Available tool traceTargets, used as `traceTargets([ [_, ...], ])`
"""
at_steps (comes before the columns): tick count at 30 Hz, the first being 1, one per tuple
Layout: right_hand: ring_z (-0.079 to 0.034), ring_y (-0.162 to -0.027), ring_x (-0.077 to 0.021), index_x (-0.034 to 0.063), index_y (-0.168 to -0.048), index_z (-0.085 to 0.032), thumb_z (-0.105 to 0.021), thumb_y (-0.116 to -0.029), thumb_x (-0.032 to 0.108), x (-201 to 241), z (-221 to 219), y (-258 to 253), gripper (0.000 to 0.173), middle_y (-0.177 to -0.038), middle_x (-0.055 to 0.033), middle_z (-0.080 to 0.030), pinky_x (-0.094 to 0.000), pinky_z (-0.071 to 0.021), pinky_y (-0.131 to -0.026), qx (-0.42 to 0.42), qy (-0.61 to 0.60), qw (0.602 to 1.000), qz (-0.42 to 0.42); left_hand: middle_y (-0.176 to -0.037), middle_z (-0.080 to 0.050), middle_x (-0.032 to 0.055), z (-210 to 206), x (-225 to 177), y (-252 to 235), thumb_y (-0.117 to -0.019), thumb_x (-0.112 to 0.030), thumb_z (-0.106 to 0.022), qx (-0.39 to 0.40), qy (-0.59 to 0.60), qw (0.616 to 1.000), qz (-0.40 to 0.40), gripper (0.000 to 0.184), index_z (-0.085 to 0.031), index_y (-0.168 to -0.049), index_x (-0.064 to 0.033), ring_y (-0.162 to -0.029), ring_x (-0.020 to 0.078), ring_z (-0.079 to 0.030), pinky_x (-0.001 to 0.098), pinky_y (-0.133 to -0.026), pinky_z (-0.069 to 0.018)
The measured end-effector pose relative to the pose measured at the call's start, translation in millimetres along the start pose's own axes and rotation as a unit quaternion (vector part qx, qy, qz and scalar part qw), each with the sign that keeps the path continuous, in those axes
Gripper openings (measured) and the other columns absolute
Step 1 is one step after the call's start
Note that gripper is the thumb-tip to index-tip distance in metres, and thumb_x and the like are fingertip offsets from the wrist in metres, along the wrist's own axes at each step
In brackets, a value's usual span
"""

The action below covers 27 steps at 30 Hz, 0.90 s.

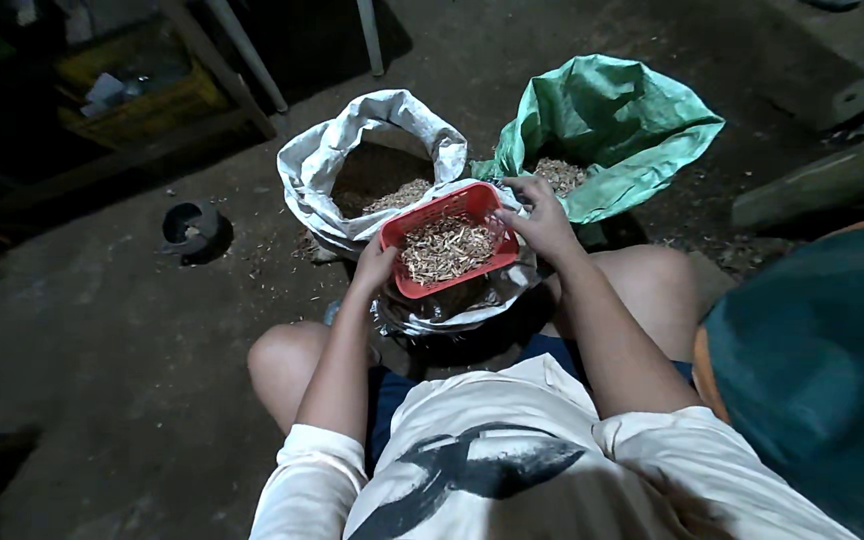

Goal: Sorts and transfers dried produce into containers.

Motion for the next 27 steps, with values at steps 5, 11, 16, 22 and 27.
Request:
traceTargets([
  [5,-0.068,-0.108,-0.0155,0.0201,-0.158,-0.030,-0.056,-0.0967,0.061,-44.9,-17.3,6.8,0.078,-0.130,-0.0053,-0.065,-0.0372,-0.0600,-0.088,0.179,-0.310,0.922,-0.150,-0.117,-0.066,0.0137,-0.3,-0.5,6.7,-0.1034,-0.015,-0.049,0.026,0.039,0.999,0.011,0.043,-0.047,-0.146,-0.0125,-0.094,0.0213,-0.066,0.0434,-0.080,-0.0562],
  [11,-0.067,-0.110,-0.0166,0.0248,-0.161,-0.023,-0.066,-0.0869,0.058,-35.4,-14.4,8.9,0.091,-0.132,-0.0056,-0.065,-0.0385,-0.0598,-0.090,0.263,-0.336,0.889,-0.165,-0.108,-0.067,0.0140,-6.9,-3.4,1.4,-0.1057,-0.013,-0.049,0.025,0.087,0.996,0.013,0.040,-0.047,-0.146,-0.0103,-0.086,0.0203,-0.067,0.0402,-0.075,-0.0580],
  [16,-0.068,-0.111,-0.0185,0.0251,-0.162,-0.014,-0.077,-0.0809,0.057,-41.7,11.5,9.7,0.107,-0.141,-0.0059,-0.059,-0.0389,-0.0618,-0.085,0.272,-0.326,0.897,-0.122,-0.115,-0.065,0.0155,-15.6,-7.9,-1.3,-0.1058,-0.015,-0.052,0.022,0.136,0.990,-0.030,0.041,-0.047,-0.145,-0.0052,-0.093,0.0198,-0.067,0.0386,-0.081,-0.0583],
  [22,-0.068,-0.094,-0.0045,0.0215,-0.151,-0.034,-0.054,-0.0983,0.042,-34.6,48.6,19.9,0.060,-0.111,0.0043,-0.069,-0.0262,-0.0604,-0.083,0.144,-0.384,0.904,-0.119,-0.142,-0.056,0.0165,-23.8,-19.5,1.0,-0.1122,-0.026,-0.031,0.041,0.223,0.973,-0.033,0.046,-0.031,-0.157,-0.0124,-0.109,0.0239,-0.068,0.0380,-0.086,-0.0585],
  [27,-0.070,-0.090,-0.0061,0.0186,-0.132,-0.048,-0.052,-0.1011,0.044,-49.2,125.8,4.4,0.040,-0.100,0.0052,-0.070,-0.0267,-0.0614,-0.078,-0.029,-0.390,0.912,-0.123,-0.139,-0.059,0.0170,-31.2,-14.6,-2.3,-0.1126,-0.022,-0.035,0.018,0.196,0.980,0.015,0.043,-0.036,-0.154,-0.0106,-0.107,0.0269,-0.069,0.0402,-0.084,-0.0587],
])
Point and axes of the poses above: each hand's wrist, its own y-axis away from the middle knuckle, its own z-axis out of the back of the hand, x = y × z, the point moved 5 cm from there along -y, towards the middle knuckle
